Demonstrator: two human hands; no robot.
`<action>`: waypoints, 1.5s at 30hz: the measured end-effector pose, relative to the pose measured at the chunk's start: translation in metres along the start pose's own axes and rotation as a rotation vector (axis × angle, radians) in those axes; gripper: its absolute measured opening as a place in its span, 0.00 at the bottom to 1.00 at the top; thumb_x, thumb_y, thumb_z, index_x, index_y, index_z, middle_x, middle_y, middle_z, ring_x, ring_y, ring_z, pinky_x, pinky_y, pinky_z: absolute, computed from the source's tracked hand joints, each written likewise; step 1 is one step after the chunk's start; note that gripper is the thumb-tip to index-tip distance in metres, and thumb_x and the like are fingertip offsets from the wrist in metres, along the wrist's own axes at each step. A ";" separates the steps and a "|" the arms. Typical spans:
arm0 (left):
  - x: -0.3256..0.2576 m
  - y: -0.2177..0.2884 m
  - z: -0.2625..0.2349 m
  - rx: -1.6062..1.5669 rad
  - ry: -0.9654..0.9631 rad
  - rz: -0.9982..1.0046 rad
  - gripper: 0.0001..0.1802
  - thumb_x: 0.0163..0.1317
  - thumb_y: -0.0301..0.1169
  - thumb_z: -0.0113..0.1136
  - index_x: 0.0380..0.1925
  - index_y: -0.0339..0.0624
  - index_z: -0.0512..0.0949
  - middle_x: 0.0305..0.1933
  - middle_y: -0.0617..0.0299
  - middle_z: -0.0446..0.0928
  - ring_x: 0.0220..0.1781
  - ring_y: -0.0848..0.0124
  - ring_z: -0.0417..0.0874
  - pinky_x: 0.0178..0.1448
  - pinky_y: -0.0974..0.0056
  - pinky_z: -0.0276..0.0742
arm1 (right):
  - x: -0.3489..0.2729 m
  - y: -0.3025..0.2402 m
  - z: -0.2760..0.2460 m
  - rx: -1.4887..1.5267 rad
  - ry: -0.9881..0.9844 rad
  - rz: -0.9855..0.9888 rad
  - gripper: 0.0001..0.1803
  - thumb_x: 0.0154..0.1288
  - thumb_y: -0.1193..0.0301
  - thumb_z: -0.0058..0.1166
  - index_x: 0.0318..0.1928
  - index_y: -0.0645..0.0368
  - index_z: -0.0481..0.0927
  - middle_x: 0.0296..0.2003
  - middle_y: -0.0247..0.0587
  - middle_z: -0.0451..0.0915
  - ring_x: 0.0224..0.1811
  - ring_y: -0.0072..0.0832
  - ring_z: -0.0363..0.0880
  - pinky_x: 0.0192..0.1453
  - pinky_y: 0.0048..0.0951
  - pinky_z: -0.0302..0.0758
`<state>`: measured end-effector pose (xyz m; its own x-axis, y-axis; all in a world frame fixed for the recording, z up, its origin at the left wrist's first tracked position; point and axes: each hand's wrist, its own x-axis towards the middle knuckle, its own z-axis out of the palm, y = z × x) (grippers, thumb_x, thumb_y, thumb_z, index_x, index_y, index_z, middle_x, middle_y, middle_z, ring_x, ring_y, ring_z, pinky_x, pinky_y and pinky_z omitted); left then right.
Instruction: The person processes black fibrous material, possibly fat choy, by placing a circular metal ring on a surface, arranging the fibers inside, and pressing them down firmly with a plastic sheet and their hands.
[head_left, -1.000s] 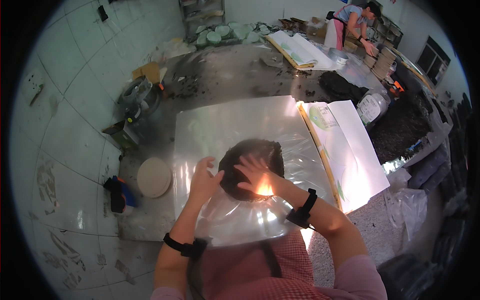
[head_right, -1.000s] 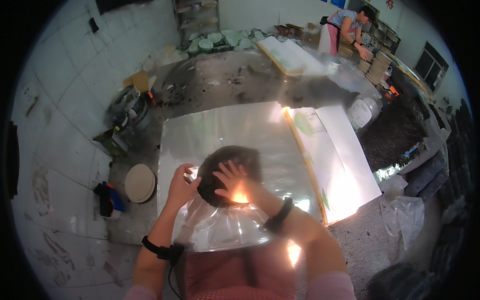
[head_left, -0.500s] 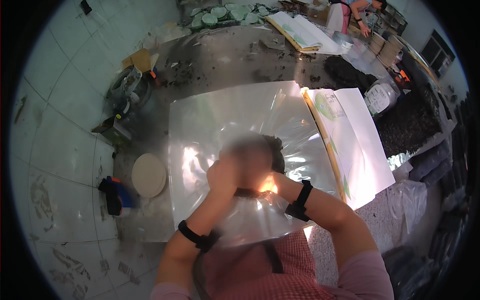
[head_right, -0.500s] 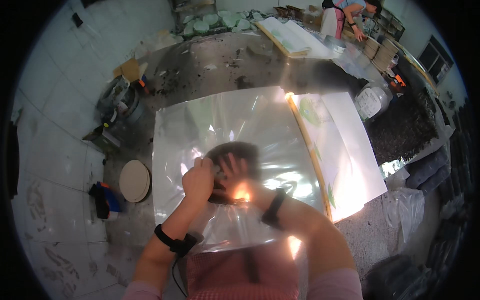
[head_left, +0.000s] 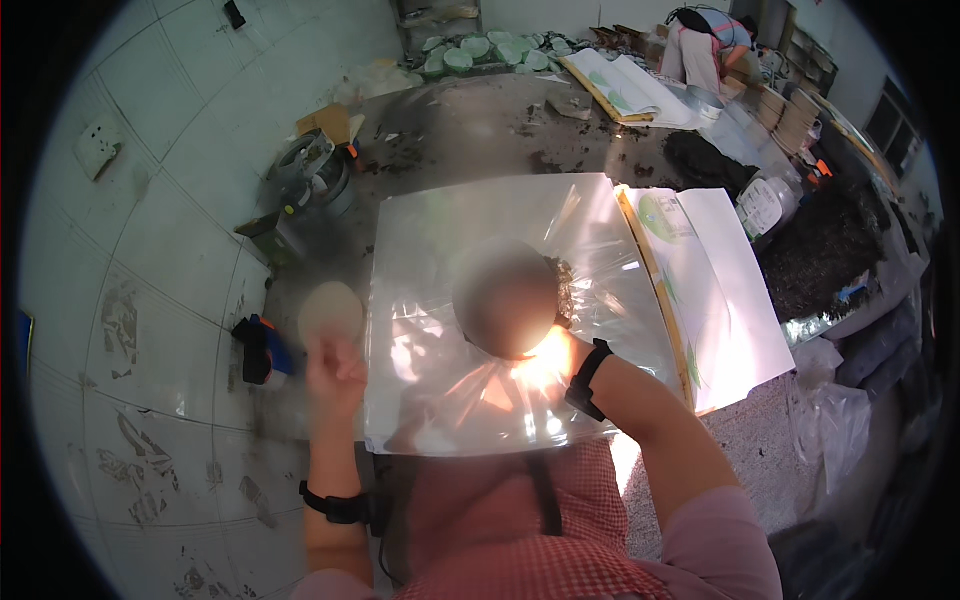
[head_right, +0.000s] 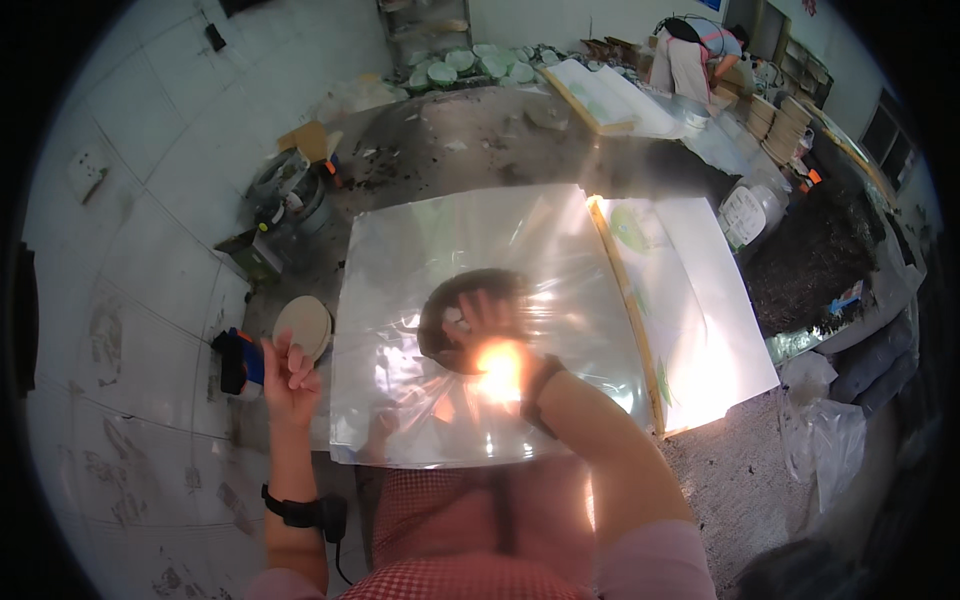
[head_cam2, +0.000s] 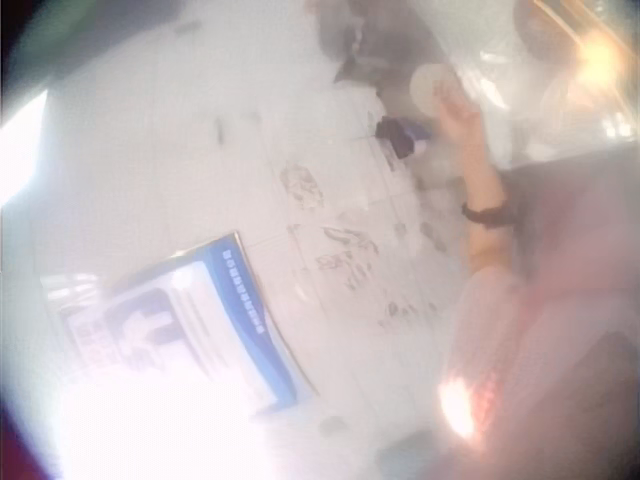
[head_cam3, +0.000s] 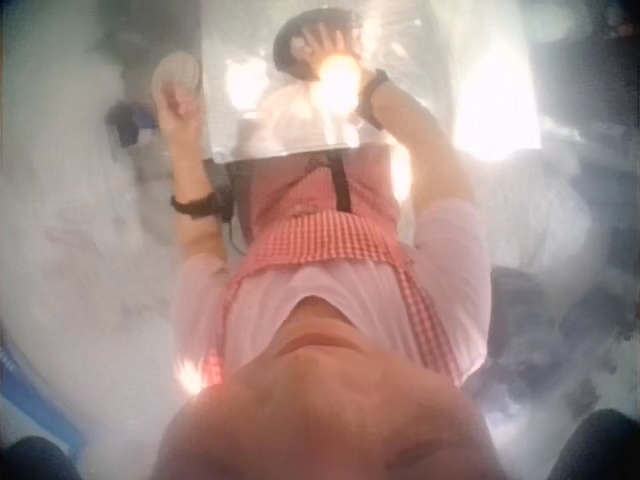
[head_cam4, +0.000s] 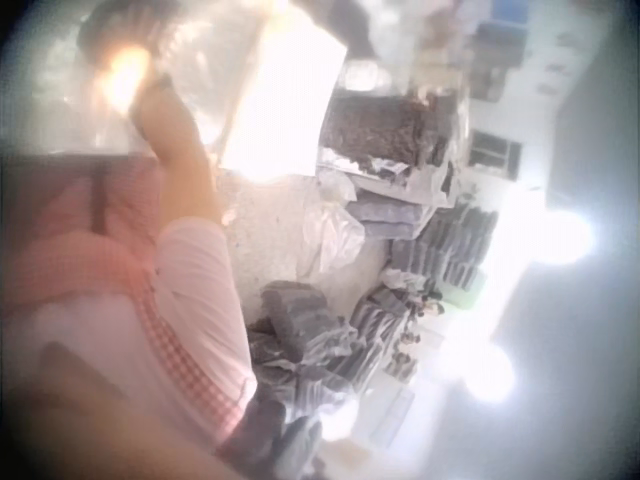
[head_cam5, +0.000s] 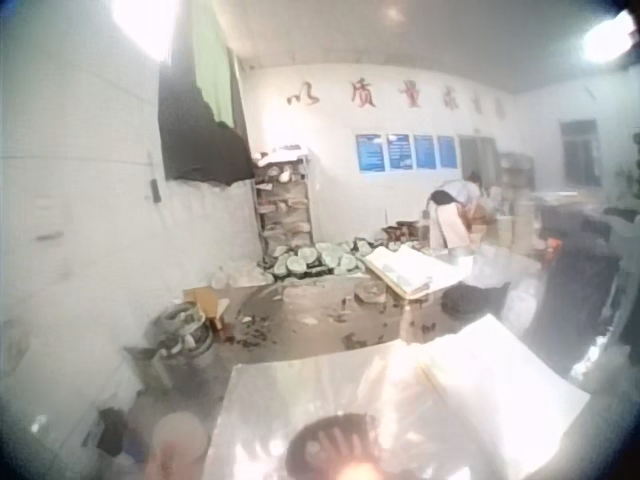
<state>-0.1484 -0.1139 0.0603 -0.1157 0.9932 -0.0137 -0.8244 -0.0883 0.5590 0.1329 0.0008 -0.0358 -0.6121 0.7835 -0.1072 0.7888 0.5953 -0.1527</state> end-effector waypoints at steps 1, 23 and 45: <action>0.000 0.004 -0.039 0.107 -0.109 -0.001 0.15 0.68 0.38 0.50 0.48 0.42 0.75 0.24 0.68 0.70 0.19 0.81 0.64 0.24 0.77 0.61 | 0.002 0.002 0.000 -0.026 0.052 -0.008 0.39 0.63 0.35 0.31 0.69 0.39 0.59 0.72 0.52 0.40 0.75 0.54 0.31 0.70 0.64 0.32; 0.095 -0.154 0.049 2.005 -0.677 -0.388 0.44 0.43 0.34 0.72 0.59 0.42 0.59 0.55 0.45 0.70 0.55 0.49 0.74 0.53 0.53 0.73 | 0.038 0.061 0.043 1.952 0.007 0.390 0.18 0.62 0.76 0.47 0.54 0.64 0.74 0.38 0.40 0.79 0.37 0.26 0.78 0.38 0.29 0.77; 0.119 -0.156 0.022 1.908 -0.898 -0.131 0.24 0.54 0.40 0.60 0.48 0.37 0.75 0.46 0.51 0.77 0.49 0.62 0.78 0.51 0.61 0.73 | -0.050 -0.008 -0.031 0.570 0.229 -0.025 0.25 0.58 0.62 0.58 0.55 0.56 0.72 0.52 0.48 0.72 0.56 0.38 0.70 0.57 0.36 0.69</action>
<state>-0.0210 0.0196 -0.0105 0.5949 0.7926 -0.1335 0.7116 -0.4421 0.5461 0.1588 -0.0374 0.0013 -0.5526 0.8265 0.1075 0.5814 0.4747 -0.6609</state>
